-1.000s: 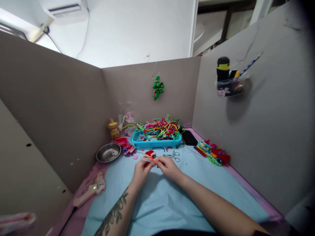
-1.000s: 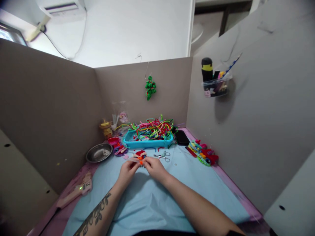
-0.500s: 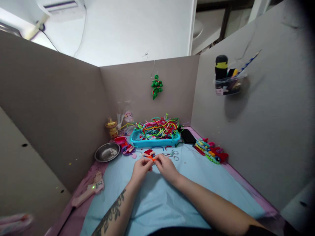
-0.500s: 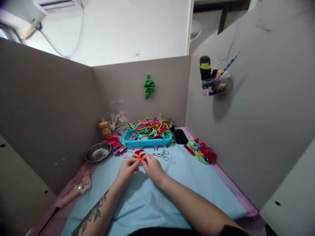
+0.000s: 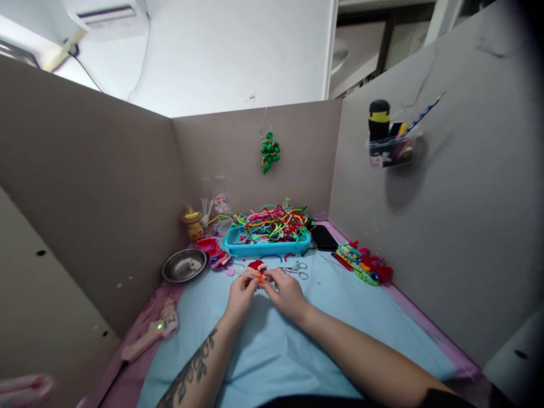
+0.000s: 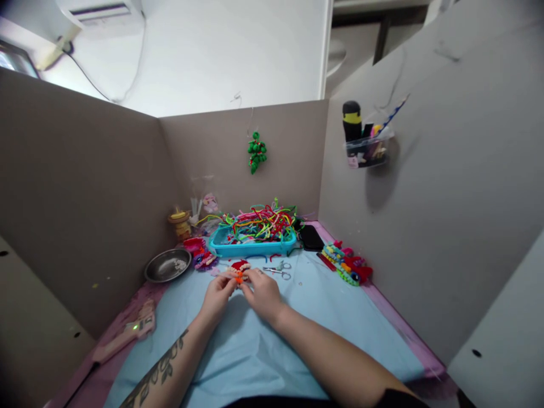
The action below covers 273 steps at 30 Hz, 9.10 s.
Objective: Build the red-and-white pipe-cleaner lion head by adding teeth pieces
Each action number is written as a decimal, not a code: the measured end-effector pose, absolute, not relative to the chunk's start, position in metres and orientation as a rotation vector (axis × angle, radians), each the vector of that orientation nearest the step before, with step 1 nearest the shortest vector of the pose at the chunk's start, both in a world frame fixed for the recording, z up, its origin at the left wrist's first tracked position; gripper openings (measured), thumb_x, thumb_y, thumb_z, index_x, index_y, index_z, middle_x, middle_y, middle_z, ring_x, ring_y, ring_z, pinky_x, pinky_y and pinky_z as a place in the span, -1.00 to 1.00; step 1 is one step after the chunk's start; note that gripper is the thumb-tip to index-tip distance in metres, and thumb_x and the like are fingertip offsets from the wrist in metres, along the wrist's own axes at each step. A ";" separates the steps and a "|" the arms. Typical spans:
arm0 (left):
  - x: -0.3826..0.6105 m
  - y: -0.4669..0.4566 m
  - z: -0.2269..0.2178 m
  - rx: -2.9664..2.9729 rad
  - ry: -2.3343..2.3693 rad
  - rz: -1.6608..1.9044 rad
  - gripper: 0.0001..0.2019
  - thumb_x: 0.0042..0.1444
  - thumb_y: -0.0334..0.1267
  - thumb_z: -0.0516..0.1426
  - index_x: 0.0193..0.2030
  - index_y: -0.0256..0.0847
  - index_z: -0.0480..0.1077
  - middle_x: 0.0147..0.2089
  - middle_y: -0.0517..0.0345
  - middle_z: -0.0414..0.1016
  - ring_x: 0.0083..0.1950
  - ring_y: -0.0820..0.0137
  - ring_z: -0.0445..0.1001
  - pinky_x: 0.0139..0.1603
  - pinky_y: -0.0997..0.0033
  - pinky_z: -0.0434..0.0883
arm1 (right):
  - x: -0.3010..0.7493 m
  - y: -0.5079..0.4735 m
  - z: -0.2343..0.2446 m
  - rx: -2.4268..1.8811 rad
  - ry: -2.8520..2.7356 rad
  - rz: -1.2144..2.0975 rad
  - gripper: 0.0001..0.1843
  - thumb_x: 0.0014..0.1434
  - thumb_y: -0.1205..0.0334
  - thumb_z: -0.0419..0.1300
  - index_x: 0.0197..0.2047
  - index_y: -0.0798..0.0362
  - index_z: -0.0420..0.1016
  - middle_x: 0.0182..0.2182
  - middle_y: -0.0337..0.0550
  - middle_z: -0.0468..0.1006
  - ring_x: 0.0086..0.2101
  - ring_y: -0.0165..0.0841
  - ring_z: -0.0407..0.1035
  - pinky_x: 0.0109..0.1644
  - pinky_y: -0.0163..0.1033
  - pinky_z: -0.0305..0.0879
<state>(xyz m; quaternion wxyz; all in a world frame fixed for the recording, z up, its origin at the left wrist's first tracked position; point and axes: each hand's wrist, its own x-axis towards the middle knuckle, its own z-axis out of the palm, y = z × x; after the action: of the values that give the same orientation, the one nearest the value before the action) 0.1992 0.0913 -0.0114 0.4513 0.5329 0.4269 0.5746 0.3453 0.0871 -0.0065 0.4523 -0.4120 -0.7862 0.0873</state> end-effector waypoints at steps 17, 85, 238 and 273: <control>0.191 0.097 -0.019 1.451 1.037 1.354 -0.74 -0.04 -0.12 0.20 -0.32 -0.31 0.45 -0.38 0.05 0.51 -0.34 0.38 0.45 -0.25 0.39 0.38 | 0.352 0.094 -0.009 -1.013 -1.907 0.456 -0.80 0.19 0.25 0.03 -0.32 0.03 0.47 -0.39 -0.16 0.51 -0.32 -0.34 0.37 -0.21 -0.29 0.22; 0.193 0.091 -0.014 1.526 1.288 1.326 -0.78 -0.04 -0.16 0.16 -0.49 -0.31 0.41 -0.61 0.18 0.39 -0.55 0.47 0.32 -0.49 0.50 0.25 | 0.352 0.095 -0.012 -0.898 -1.954 0.378 -0.87 0.16 0.33 0.06 -0.32 0.05 0.43 -0.41 -0.18 0.45 -0.37 -0.38 0.33 -0.26 -0.31 0.21; 0.191 0.087 -0.001 1.377 1.121 1.265 -0.74 -0.20 -0.15 0.28 -0.39 -0.28 0.48 -0.56 0.16 0.46 -0.56 0.49 0.34 -0.54 0.53 0.21 | 0.352 0.098 -0.012 -0.898 -1.908 0.398 -0.89 0.17 0.30 0.04 -0.34 0.04 0.38 -0.40 -0.17 0.38 -0.34 -0.35 0.30 -0.24 -0.27 0.22; 0.200 0.088 -0.005 1.332 1.156 1.307 -0.80 -0.07 -0.17 0.13 -0.35 -0.26 0.41 -0.55 0.22 0.33 -0.53 0.49 0.28 -0.53 0.53 0.23 | 0.349 0.095 -0.013 -1.018 -2.098 0.152 -0.82 0.21 0.31 -0.01 -0.24 0.04 0.41 -0.33 -0.11 0.43 -0.27 -0.33 0.34 -0.18 -0.27 0.24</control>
<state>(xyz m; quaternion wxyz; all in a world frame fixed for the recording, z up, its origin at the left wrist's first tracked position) 0.2004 0.0879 -0.0050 0.4557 0.5402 0.4689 0.5298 0.3489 0.0953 -0.0132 0.3916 -0.4007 -0.8262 0.0597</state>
